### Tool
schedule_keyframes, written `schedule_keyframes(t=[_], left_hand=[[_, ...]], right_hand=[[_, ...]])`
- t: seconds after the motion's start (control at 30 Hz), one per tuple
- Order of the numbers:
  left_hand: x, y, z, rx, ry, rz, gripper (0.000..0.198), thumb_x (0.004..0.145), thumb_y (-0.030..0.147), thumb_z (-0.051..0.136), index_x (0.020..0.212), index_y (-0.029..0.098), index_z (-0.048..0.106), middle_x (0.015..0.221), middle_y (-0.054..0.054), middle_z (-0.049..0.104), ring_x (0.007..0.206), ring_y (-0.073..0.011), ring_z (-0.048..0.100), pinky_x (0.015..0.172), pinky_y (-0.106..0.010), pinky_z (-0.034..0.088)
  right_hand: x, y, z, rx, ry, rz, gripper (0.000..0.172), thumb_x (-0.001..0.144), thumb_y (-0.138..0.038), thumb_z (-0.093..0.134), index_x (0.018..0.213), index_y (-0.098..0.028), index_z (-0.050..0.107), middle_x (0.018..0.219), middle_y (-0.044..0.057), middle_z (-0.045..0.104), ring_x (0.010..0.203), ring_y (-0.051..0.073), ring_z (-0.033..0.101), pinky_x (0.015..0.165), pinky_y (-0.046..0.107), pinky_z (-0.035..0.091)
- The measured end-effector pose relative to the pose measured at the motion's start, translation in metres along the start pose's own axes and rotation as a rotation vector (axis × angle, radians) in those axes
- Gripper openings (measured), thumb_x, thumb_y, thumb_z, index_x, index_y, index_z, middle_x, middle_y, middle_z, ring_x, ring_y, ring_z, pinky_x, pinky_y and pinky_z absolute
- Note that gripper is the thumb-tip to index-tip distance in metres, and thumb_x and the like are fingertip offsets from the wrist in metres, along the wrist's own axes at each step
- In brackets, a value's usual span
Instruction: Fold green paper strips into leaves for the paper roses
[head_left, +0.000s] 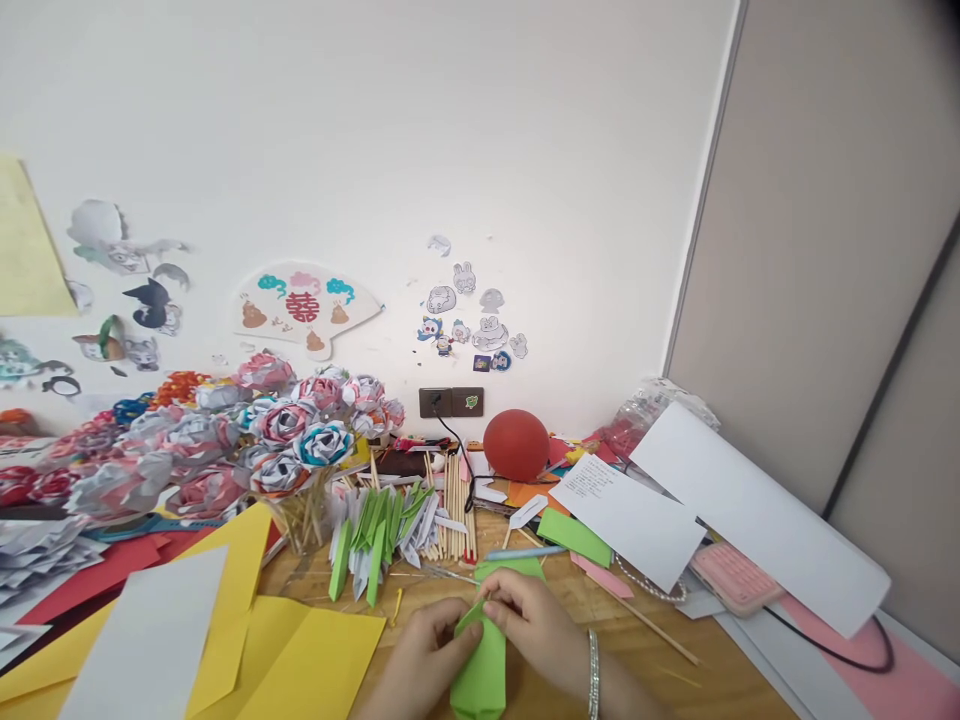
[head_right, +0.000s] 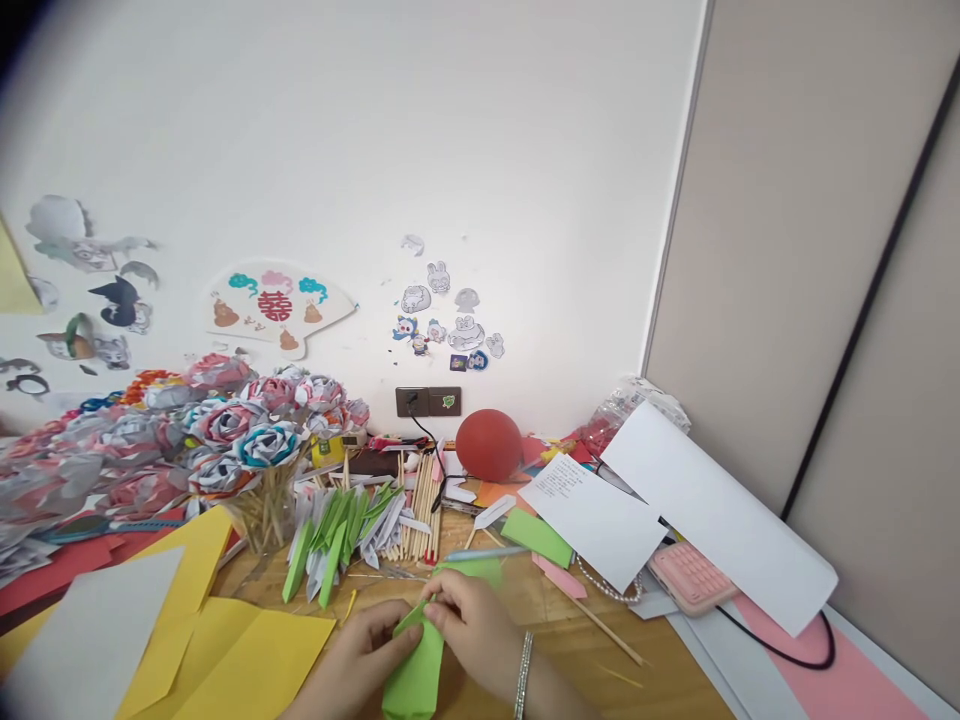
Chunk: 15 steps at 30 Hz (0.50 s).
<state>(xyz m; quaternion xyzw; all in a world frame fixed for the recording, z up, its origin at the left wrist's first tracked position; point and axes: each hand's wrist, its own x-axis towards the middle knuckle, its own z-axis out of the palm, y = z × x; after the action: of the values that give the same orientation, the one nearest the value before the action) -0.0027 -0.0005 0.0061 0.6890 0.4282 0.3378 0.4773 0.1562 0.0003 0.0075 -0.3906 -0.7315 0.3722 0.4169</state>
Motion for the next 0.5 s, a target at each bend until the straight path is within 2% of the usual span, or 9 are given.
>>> schedule_keyframes(t=[0.17, 0.3, 0.5], left_hand=[[0.004, -0.011, -0.001, -0.098, 0.032, -0.011, 0.036, 0.069, 0.052, 0.059, 0.061, 0.017, 0.052, 0.058, 0.005, 0.042, 0.058, -0.0140, 0.041, 0.054, -0.024, 0.032], [0.006, -0.019, -0.001, -0.139, 0.051, 0.001, 0.039, 0.071, 0.055, 0.058, 0.061, 0.018, 0.051, 0.057, 0.005, 0.042, 0.057, -0.0132, 0.041, 0.052, -0.023, 0.032], [0.001, -0.007, -0.005, -0.014, -0.005, 0.080, 0.041, 0.072, 0.058, 0.058, 0.073, 0.016, 0.058, 0.066, 0.001, 0.051, 0.065, -0.0162, 0.047, 0.059, -0.024, 0.036]], right_hand=[[0.000, 0.004, 0.003, -0.023, 0.039, -0.025, 0.013, 0.083, -0.023, 0.046, 0.089, -0.018, 0.056, 0.059, -0.006, 0.039, 0.055, 0.012, 0.039, 0.054, 0.023, 0.029], [0.000, 0.007, 0.001, -0.040, 0.005, -0.043, 0.021, 0.082, -0.017, 0.045, 0.100, -0.019, 0.055, 0.061, -0.006, 0.037, 0.057, 0.013, 0.040, 0.056, 0.023, 0.030], [-0.001, 0.011, 0.003, -0.094, -0.064, -0.049, 0.032, 0.077, -0.008, 0.045, 0.106, -0.020, 0.053, 0.061, -0.007, 0.041, 0.058, 0.013, 0.042, 0.056, 0.022, 0.031]])
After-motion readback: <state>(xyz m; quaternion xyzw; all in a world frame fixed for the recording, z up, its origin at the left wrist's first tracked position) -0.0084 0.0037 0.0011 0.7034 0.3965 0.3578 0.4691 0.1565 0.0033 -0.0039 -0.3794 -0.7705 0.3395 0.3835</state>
